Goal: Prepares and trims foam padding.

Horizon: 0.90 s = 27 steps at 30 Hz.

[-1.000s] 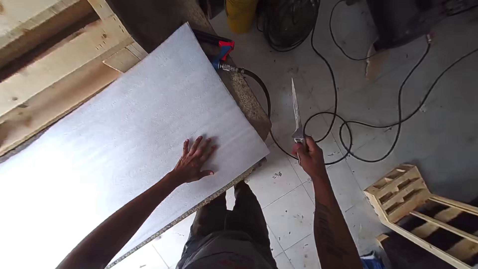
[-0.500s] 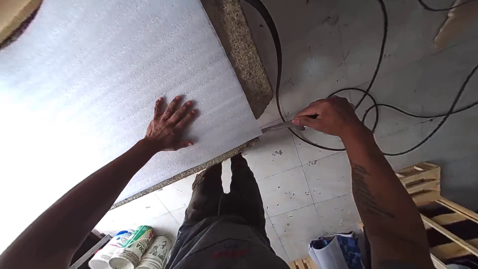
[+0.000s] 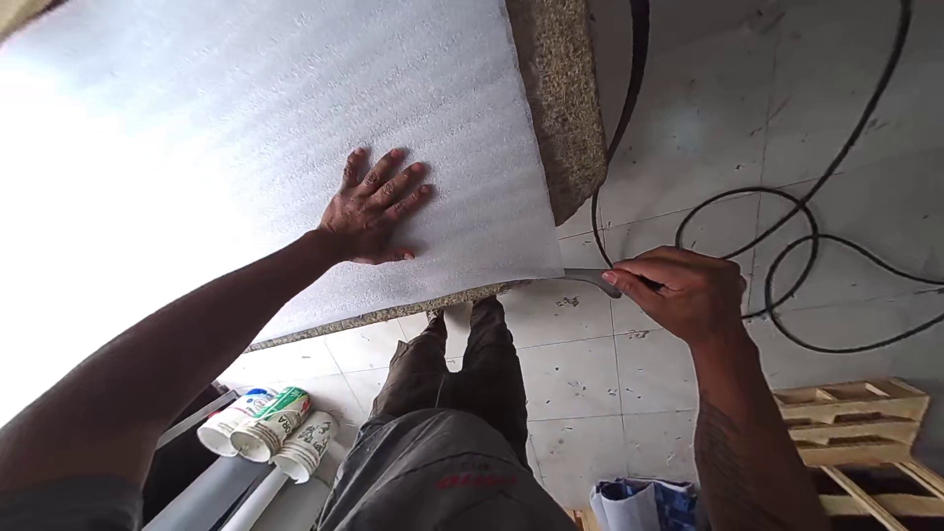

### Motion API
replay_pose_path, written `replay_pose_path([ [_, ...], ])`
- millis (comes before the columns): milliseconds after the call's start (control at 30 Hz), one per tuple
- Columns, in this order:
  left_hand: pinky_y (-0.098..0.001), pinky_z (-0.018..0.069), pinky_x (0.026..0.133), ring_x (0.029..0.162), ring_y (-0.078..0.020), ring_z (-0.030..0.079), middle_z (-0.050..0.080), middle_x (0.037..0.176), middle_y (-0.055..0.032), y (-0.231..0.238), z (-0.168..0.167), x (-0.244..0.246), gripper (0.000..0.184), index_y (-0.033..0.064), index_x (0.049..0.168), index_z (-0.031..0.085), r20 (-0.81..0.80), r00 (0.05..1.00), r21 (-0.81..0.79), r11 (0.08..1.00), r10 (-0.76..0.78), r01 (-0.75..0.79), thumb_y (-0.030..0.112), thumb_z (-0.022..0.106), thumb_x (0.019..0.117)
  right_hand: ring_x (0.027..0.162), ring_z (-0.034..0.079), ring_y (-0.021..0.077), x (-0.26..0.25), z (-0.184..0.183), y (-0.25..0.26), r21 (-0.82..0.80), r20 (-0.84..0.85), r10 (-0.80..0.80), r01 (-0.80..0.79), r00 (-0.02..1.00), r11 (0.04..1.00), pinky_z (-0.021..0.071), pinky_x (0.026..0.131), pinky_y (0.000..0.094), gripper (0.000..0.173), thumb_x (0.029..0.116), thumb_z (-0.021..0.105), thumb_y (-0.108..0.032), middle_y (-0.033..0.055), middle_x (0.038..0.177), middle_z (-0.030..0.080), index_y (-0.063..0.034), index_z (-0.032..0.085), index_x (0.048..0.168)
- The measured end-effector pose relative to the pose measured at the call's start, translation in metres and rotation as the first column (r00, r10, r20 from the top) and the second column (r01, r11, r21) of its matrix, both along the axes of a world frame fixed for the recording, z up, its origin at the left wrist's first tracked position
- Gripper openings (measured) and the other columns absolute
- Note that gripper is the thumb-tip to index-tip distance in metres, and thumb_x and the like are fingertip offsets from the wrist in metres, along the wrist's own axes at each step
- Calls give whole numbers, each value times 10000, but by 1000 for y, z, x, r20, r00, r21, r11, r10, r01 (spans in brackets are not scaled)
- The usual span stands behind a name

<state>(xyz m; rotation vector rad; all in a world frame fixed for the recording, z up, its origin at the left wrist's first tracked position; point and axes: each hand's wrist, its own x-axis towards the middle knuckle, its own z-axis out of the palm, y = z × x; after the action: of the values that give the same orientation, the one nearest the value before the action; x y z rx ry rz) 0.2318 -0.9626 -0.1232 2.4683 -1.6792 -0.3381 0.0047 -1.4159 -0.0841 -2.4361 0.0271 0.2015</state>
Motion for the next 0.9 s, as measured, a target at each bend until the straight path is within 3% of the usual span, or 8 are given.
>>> replay_pose_path([
  [133,-739,43,1190,1573,-429,116,255,1696,-117,-2,3,1,1023,213,1600,359,-8,1000,14,1000,5,-5,888,325,833,763,717,207,1,-4,46,13,14,-13,13,1000,1000,558,662,449,371,1009,603,-472,66,884,762,-168,812,979],
  [333,-744,57,1189,1578,-400,124,230,1710,-63,1,-1,4,1015,269,1631,284,-33,999,5,1000,7,-7,900,286,836,775,712,227,-33,13,-3,-74,-69,-123,118,990,990,559,706,484,391,977,652,-491,124,933,764,-135,810,1007],
  [467,-745,51,1186,1579,-388,136,255,1702,-58,0,-3,7,935,269,1624,312,-58,998,-36,999,-9,7,843,264,888,737,690,218,-7,9,52,-63,-20,-91,89,996,994,533,652,506,388,956,653,-512,84,895,751,-159,812,986],
  [667,-741,206,1115,1451,-440,370,443,1576,-131,-10,-1,34,753,306,1534,453,-46,991,-96,988,-128,123,745,256,955,745,681,212,-36,35,34,-144,-133,-235,216,963,966,554,698,490,422,927,702,-486,132,907,740,-79,794,985],
  [800,-790,64,1150,1552,-449,176,337,1663,-87,-13,9,33,717,280,1582,400,-90,984,-20,988,-155,154,669,237,1003,715,654,165,-27,31,52,-109,-146,-250,236,957,966,552,696,419,383,930,727,-430,127,890,738,-56,786,978],
  [833,-749,84,1186,1581,-398,107,233,1711,-31,-20,33,31,685,300,1618,327,-121,983,178,971,-140,160,637,279,1024,710,658,143,-18,24,65,-75,-137,-235,227,962,971,553,692,403,385,921,724,-444,113,879,744,-67,792,964],
  [867,-664,95,1235,1601,-322,-21,17,1742,50,-36,64,33,675,361,1654,126,-157,980,486,854,-123,185,630,266,1050,701,651,137,-10,17,76,-47,-133,-215,210,968,977,540,676,408,391,915,719,-460,101,865,744,-78,796,949],
  [900,-724,86,1201,1589,-372,91,188,1724,-8,-23,35,34,695,309,1627,298,-134,980,206,963,-145,171,640,300,1017,692,647,137,-6,13,83,-38,-132,-196,192,972,981,531,661,417,404,913,711,-480,93,850,741,-85,795,935],
])
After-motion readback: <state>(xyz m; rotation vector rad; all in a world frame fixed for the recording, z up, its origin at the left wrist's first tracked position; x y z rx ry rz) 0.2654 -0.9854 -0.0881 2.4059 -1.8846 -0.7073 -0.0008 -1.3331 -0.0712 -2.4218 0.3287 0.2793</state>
